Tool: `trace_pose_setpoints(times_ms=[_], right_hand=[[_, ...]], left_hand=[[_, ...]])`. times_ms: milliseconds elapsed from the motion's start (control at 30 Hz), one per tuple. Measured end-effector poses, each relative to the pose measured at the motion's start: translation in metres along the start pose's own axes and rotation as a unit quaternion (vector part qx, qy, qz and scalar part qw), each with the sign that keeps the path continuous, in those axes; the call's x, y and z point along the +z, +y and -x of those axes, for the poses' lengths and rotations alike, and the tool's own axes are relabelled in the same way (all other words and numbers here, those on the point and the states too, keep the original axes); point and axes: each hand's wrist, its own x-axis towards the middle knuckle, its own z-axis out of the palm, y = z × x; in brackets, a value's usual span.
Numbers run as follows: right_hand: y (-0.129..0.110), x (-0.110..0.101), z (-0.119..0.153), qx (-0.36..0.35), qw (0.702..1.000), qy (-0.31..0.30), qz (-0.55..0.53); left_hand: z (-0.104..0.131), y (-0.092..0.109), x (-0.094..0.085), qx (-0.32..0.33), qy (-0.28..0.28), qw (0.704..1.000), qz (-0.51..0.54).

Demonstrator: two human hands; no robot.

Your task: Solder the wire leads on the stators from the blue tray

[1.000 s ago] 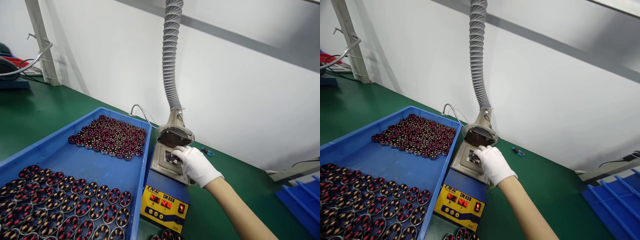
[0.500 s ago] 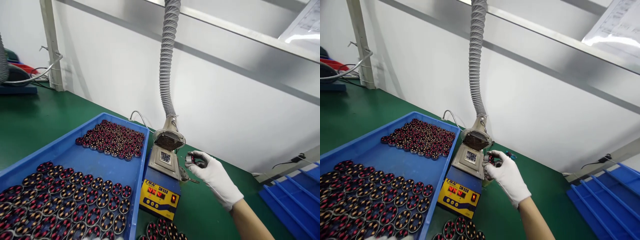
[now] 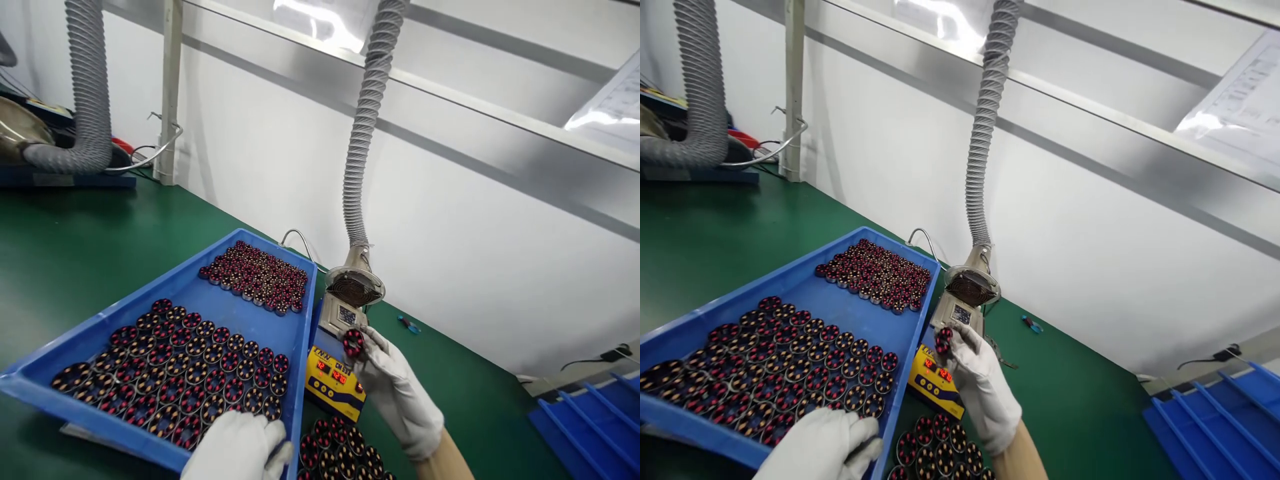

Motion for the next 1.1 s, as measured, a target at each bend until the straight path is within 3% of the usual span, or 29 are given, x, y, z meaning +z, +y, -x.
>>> trace_pose_setpoints(times_ms=[100, 200, 333, 467, 600, 767, 833, 900, 967, 1000, 1033, 1100], right_hand=[[0.018, 0.027, -0.018, -0.056, 0.991, -0.025, 0.122], [0.039, 0.058, -0.047, -0.047, 0.969, -0.036, 0.239], [0.068, 0.090, -0.085, 0.027, 0.894, -0.016, 0.448], [0.089, 0.103, -0.112, 0.090, 0.813, 0.033, 0.574], [0.096, 0.109, -0.130, 0.110, 0.785, 0.048, 0.608], [0.077, 0.120, -0.119, 0.064, 0.808, 0.035, 0.585], [0.058, 0.118, -0.092, 0.009, 0.832, 0.021, 0.555], [0.039, 0.108, -0.050, -0.049, 0.862, -0.008, 0.505], [0.029, 0.092, -0.003, -0.075, 0.897, -0.049, 0.433], [0.029, 0.083, 0.019, -0.082, 0.939, -0.113, 0.314], [0.032, 0.075, 0.038, -0.089, 0.957, -0.173, 0.216], [0.045, 0.066, 0.064, -0.094, 0.963, -0.213, 0.134]], left_hand=[[0.001, -0.002, -0.004, 0.008, -0.017, 1.000, 0.015], [0.001, -0.003, -0.007, 0.019, -0.016, 0.999, 0.031], [0.000, -0.005, -0.012, 0.044, -0.036, 0.997, 0.043], [-0.003, -0.009, -0.011, 0.064, -0.051, 0.995, 0.050], [-0.007, -0.013, 0.001, 0.077, -0.048, 0.994, 0.062], [-0.004, -0.015, 0.004, 0.049, -0.006, 0.994, 0.099], [0.001, -0.017, 0.003, 0.020, 0.017, 0.993, 0.116], [0.006, -0.021, 0.005, -0.015, 0.088, 0.982, 0.166], [0.010, -0.025, 0.007, -0.025, 0.194, 0.939, 0.283], [0.011, -0.025, 0.007, -0.010, 0.236, 0.901, 0.364], [0.012, -0.024, 0.005, 0.014, 0.247, 0.857, 0.453], [0.011, -0.013, -0.005, 0.055, 0.199, 0.766, 0.609]])
